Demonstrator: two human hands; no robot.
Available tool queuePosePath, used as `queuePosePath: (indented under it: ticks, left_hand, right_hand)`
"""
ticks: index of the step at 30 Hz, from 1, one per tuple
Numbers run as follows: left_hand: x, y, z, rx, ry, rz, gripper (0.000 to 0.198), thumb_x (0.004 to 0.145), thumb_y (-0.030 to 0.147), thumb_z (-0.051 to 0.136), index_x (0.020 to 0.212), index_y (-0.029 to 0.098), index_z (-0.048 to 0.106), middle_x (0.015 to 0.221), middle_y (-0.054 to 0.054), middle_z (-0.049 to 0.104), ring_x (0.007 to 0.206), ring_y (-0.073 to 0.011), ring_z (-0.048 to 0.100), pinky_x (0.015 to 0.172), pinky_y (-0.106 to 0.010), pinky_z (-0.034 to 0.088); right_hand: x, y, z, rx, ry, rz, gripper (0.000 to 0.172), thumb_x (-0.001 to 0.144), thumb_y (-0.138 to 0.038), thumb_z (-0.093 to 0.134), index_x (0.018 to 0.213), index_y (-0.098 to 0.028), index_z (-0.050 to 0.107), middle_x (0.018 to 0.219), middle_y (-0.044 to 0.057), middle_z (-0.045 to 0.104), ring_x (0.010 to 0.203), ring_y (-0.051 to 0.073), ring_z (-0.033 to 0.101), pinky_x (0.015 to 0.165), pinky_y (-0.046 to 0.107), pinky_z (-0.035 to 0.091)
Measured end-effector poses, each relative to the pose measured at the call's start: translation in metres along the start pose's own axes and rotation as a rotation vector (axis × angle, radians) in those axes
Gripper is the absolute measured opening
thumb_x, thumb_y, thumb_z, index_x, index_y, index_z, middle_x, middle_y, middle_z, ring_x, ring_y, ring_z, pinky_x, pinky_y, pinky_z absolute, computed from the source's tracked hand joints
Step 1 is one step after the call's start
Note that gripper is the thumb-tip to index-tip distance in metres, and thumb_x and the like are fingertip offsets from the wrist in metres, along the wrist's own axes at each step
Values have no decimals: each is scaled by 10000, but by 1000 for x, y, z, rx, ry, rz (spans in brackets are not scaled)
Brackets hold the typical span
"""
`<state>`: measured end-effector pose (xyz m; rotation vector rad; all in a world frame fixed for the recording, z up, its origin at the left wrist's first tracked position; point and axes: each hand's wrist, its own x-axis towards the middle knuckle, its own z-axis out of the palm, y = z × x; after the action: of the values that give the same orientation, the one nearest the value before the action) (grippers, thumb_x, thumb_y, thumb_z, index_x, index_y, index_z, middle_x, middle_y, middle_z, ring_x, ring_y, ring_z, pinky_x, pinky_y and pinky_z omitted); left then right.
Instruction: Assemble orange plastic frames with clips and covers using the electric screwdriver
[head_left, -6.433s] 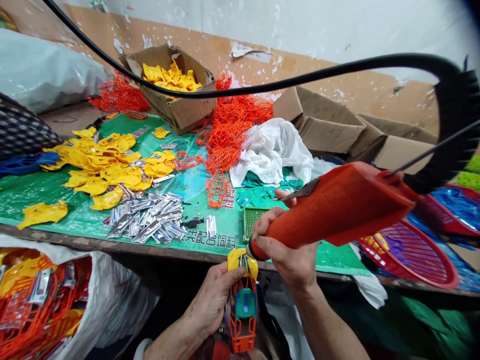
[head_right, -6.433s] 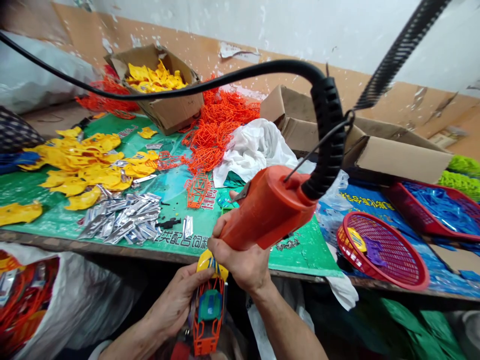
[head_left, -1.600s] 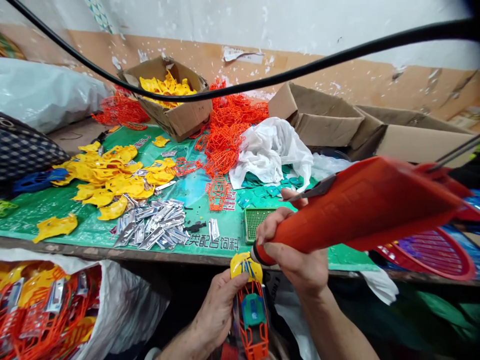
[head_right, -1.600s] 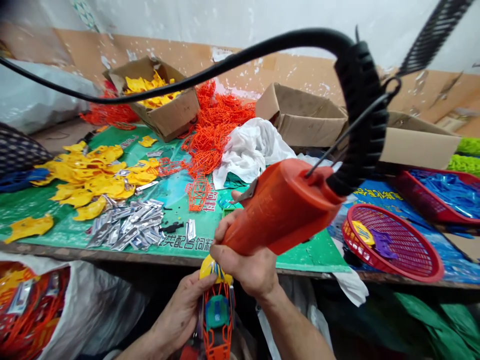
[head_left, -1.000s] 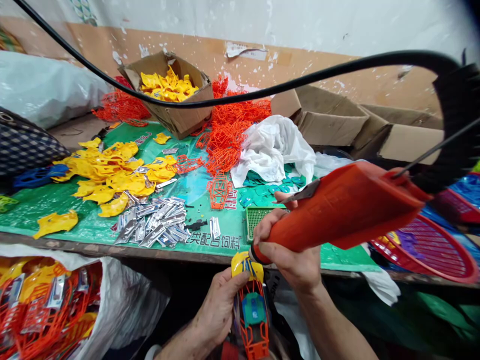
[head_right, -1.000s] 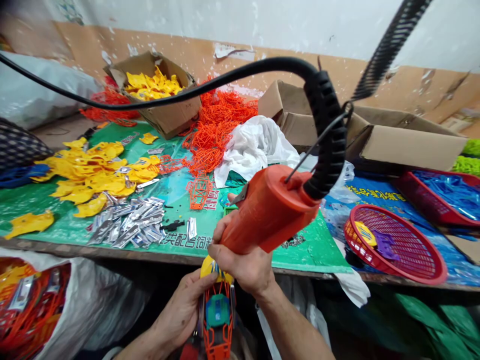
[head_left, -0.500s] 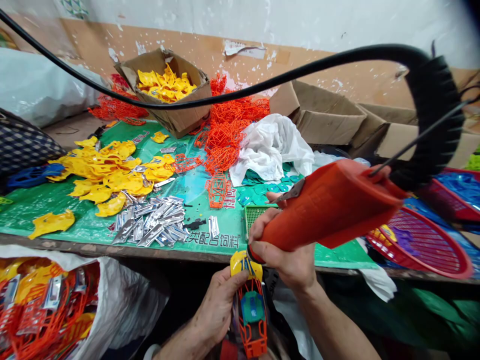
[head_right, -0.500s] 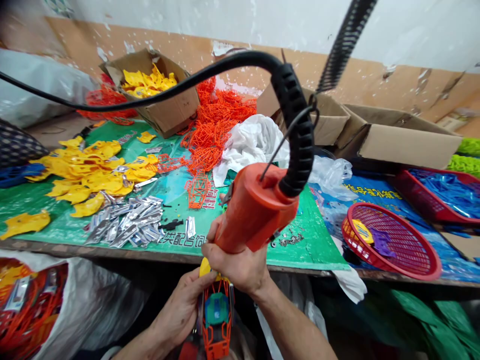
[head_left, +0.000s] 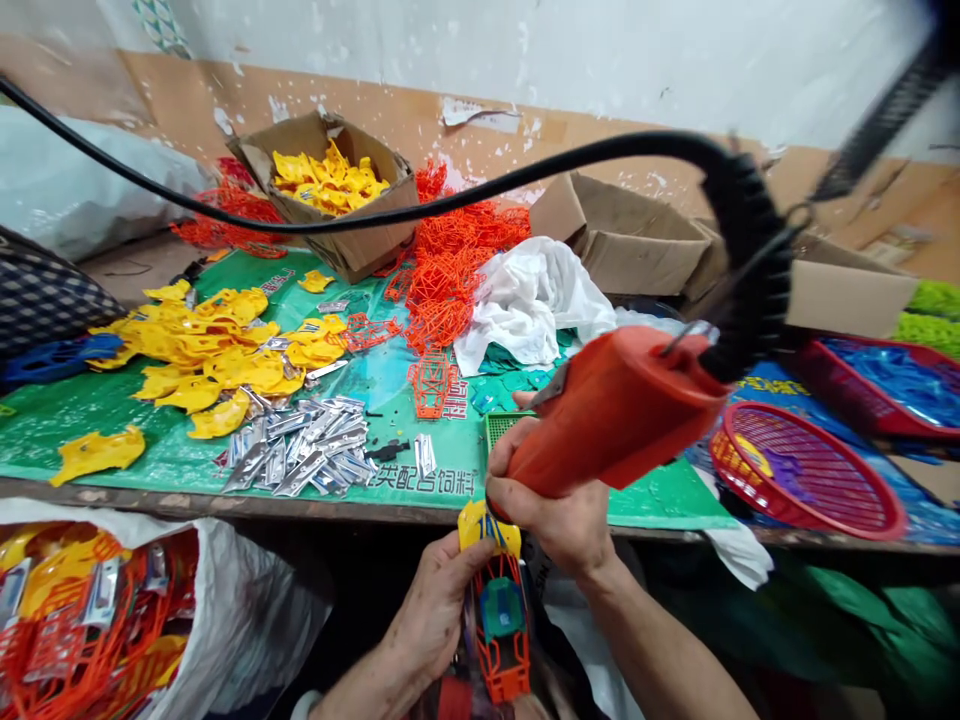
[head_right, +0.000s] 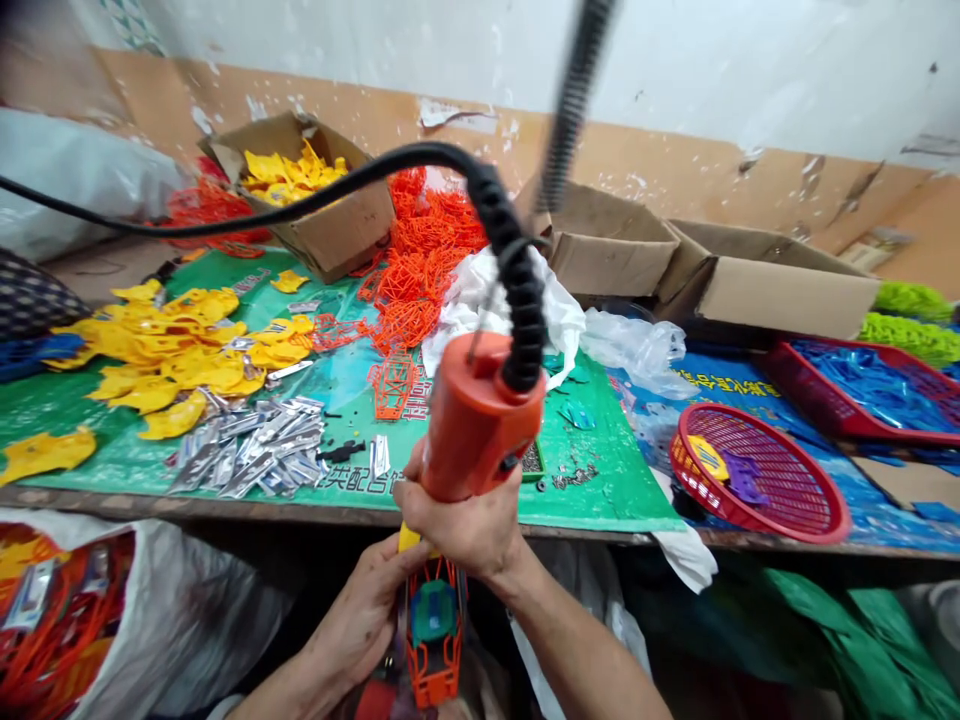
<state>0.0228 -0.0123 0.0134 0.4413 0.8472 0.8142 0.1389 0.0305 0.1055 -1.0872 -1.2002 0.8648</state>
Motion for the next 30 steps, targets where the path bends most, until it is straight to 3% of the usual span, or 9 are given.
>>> queuePosePath:
  ticks: [3, 7, 14, 30]
  left_hand:
    - [1, 0, 1, 0, 20, -11, 299, 701, 357, 816, 868, 115, 762, 734, -46, 731, 605, -124, 596, 594, -212, 471]
    - [1, 2, 2, 39, 27, -28, 304, 718, 356, 802, 886, 106, 764, 744, -65, 735, 629, -138, 614, 607, -221, 499]
    - [0, 6, 1, 70, 12, -72, 317, 766, 381, 764, 925, 107, 749, 733, -69, 718, 593, -133, 601, 578, -230, 515]
    - [2, 4, -2, 37, 23, -134, 317, 741, 388, 787, 901, 117, 745, 692, -50, 686, 560, -135, 597, 563, -271, 550]
  right_hand:
    - [5, 1, -13, 30, 88, -60, 120, 623, -133, 693, 646, -213, 607, 655, -36, 615, 566, 131, 574, 587, 319, 516]
    - [21, 0, -36, 122, 182, -135, 99, 633, -151, 711, 675, -210, 644, 659, -28, 608, 583, 150, 581, 577, 333, 505]
    - [46, 16, -64, 24, 324, -231, 114, 597, -146, 755, 643, -200, 666, 667, -27, 646, 580, 142, 572, 574, 315, 478]
    - [52, 35, -64, -36, 351, -133, 97, 565, -178, 738, 606, -191, 652, 597, -32, 628, 546, 142, 577, 560, 311, 495]
